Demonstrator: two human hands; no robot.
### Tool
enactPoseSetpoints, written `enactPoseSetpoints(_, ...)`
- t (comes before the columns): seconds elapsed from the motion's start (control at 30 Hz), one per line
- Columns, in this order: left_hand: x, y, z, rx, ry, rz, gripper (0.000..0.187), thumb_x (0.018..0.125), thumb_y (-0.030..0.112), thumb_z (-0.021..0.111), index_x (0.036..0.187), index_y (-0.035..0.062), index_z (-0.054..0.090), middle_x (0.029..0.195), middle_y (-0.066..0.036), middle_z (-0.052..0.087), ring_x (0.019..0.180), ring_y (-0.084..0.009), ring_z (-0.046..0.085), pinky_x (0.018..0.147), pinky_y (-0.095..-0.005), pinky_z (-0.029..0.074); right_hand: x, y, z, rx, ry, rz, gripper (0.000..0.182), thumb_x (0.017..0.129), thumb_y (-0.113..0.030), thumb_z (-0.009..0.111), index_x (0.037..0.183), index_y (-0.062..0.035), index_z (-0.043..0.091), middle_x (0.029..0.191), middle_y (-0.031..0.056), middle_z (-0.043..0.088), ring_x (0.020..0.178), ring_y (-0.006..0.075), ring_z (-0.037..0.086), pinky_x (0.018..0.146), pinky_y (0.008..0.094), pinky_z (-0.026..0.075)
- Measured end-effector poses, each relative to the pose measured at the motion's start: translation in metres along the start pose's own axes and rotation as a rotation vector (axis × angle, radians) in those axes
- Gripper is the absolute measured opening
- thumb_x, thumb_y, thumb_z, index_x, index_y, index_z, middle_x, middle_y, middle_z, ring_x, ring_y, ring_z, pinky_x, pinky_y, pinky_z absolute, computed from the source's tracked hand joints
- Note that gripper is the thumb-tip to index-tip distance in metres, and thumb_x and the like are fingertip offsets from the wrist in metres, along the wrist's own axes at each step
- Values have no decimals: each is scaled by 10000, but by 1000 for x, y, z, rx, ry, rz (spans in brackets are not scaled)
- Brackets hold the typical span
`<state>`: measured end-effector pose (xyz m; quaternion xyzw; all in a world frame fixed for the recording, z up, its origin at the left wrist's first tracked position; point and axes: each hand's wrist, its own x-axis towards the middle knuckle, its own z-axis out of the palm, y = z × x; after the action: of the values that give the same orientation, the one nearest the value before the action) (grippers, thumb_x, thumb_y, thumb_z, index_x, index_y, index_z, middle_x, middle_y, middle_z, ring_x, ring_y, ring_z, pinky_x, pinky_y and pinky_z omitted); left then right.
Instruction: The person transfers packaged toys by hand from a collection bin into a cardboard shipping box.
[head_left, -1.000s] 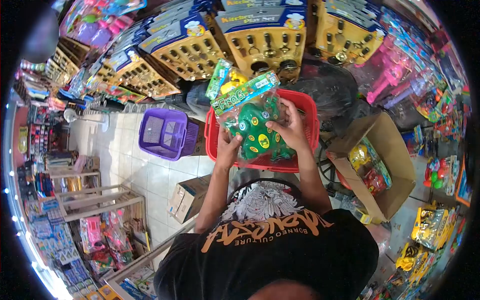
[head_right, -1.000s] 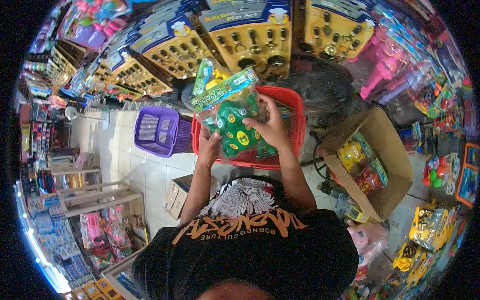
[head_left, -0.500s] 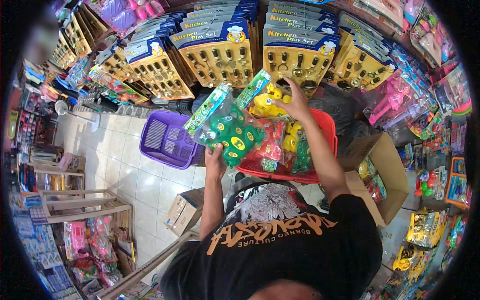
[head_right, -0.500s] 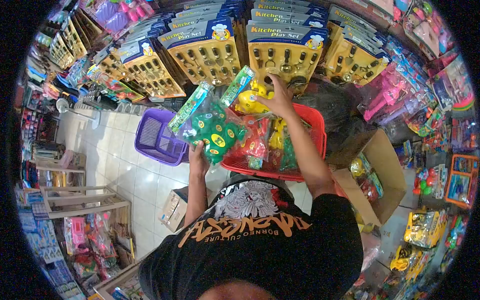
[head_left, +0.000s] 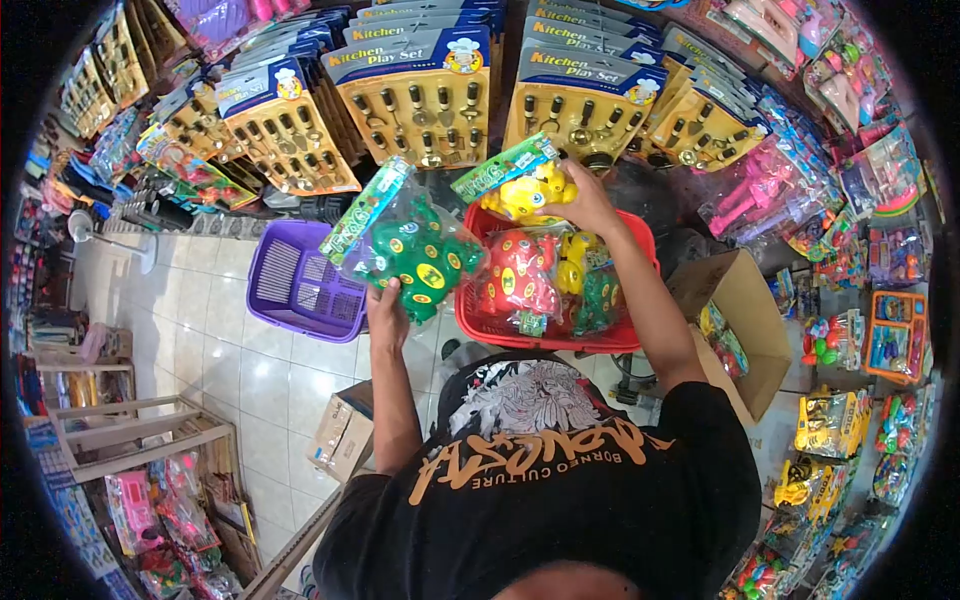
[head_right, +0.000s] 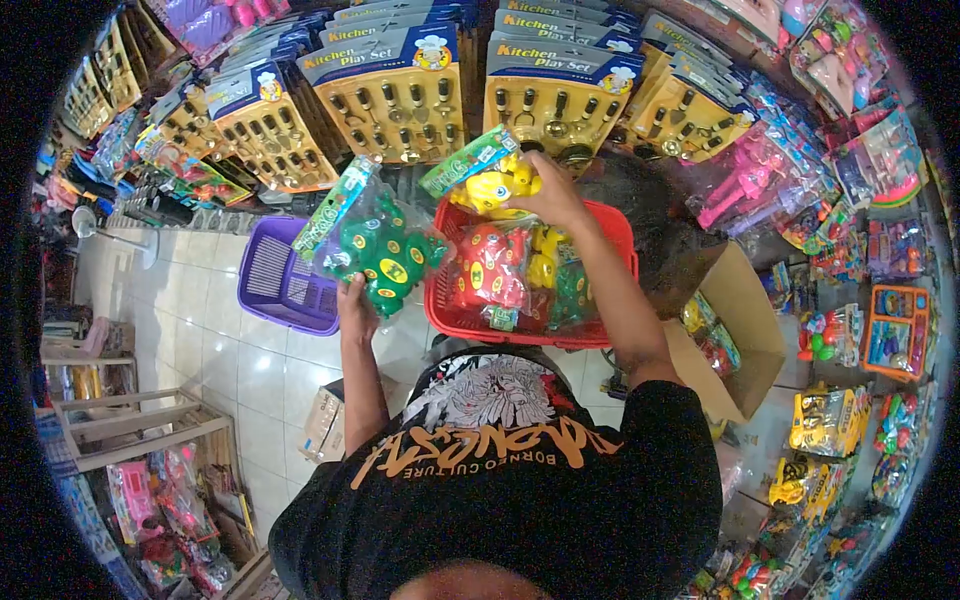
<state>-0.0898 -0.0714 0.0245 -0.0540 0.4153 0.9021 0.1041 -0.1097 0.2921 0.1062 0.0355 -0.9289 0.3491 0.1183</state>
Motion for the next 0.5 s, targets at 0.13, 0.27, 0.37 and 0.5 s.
enactPoseSetpoints(0.13,4,-3,9,59,-21,75,481,835,168,585,1228,7,361,1166,-111,494,1056,-232,507,891,-393,435,-8,-3,-18,79,139,54,688,561,-310,832,1082,-23,487,1049,157,571,991,263,559,829,359,448)
enactPoseSetpoints(0.27,4,-4,30,-89,-74,22,469,841,84,556,1251,7,342,1172,-106,491,1082,-217,489,932,-373,388,-25,4,-33,350,313,51,687,603,-222,828,1125,-13,433,1057,137,572,997,204,559,828,330,465)
enactPoseSetpoints(0.37,8,-8,41,-66,-126,-16,476,850,184,567,1249,35,355,1172,-96,495,1067,-235,506,894,-415,433,-42,4,-42,616,404,-16,726,684,-129,777,1223,-27,303,1090,124,560,988,195,556,830,322,471)
enactPoseSetpoints(0.5,4,-3,76,-88,-139,-75,424,865,111,555,1234,22,366,1172,-102,504,1057,-227,520,902,-386,435,-74,10,-43,784,441,114,626,765,-101,699,1243,-27,301,1099,118,553,1001,179,544,838,307,458)
